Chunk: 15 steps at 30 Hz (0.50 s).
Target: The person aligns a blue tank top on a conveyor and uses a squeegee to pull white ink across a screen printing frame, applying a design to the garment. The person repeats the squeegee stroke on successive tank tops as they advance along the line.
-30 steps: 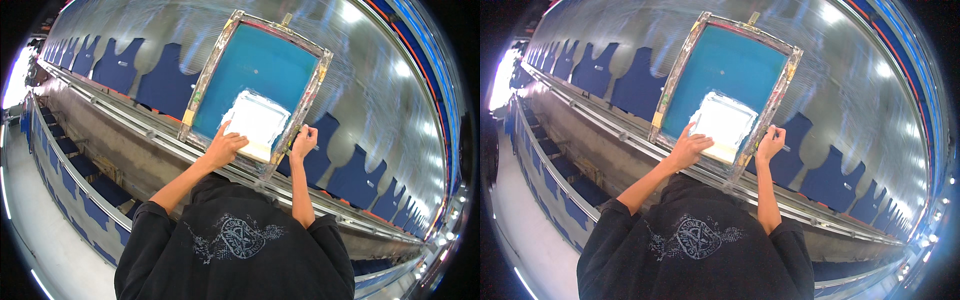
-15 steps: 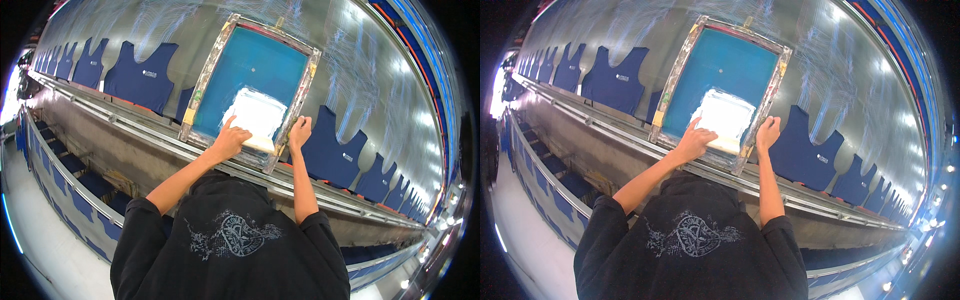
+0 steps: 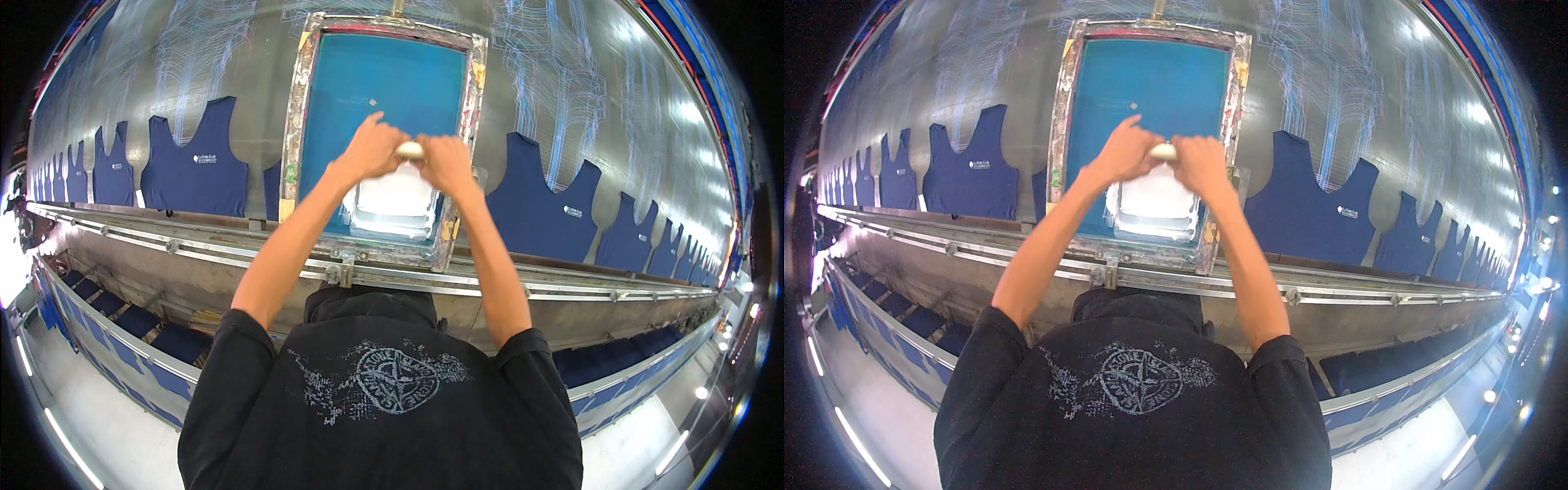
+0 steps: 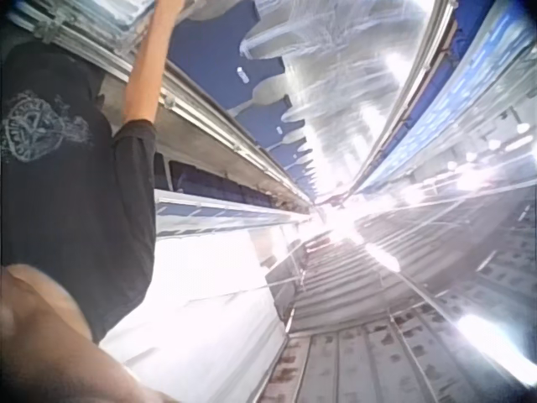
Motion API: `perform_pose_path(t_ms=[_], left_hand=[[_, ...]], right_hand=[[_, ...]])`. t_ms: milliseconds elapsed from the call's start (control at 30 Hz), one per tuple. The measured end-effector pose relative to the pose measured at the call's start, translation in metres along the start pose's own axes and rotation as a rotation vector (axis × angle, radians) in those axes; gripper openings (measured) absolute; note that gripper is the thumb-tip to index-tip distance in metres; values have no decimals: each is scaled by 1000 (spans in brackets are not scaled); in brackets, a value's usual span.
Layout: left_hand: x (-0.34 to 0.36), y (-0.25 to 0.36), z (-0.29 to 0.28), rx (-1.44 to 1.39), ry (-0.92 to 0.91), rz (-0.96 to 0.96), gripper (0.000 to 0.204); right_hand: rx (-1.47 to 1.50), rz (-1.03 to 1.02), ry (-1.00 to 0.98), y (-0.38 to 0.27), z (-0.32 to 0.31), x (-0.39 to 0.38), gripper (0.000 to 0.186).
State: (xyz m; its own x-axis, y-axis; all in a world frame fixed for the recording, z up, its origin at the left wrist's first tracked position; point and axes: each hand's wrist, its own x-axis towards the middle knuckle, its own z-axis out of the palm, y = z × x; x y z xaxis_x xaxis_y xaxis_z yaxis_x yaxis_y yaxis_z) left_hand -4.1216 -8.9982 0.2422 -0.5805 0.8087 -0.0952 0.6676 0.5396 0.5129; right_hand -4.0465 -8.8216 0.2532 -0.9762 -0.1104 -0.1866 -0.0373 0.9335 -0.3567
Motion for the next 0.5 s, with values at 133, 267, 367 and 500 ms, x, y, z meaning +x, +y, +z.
perform_pose_path(t_ms=[133, 267, 367, 500], left_hand=[[-69, 31, 36, -87, -55, -33, 12], [-62, 20, 29, -57, -14, -27, 18], [-13, 2, -7, 31, -33, -29, 28], [-25, -8, 9, -12, 59, 41, 24]], right_hand=[[87, -14, 48, -24, 44, -74, 9], [86, -59, 30, -24, 34, -61, 12], [72, -101, 220, -3, 12, -6, 12], [43, -110, 198, -11, 22, -15, 9]])
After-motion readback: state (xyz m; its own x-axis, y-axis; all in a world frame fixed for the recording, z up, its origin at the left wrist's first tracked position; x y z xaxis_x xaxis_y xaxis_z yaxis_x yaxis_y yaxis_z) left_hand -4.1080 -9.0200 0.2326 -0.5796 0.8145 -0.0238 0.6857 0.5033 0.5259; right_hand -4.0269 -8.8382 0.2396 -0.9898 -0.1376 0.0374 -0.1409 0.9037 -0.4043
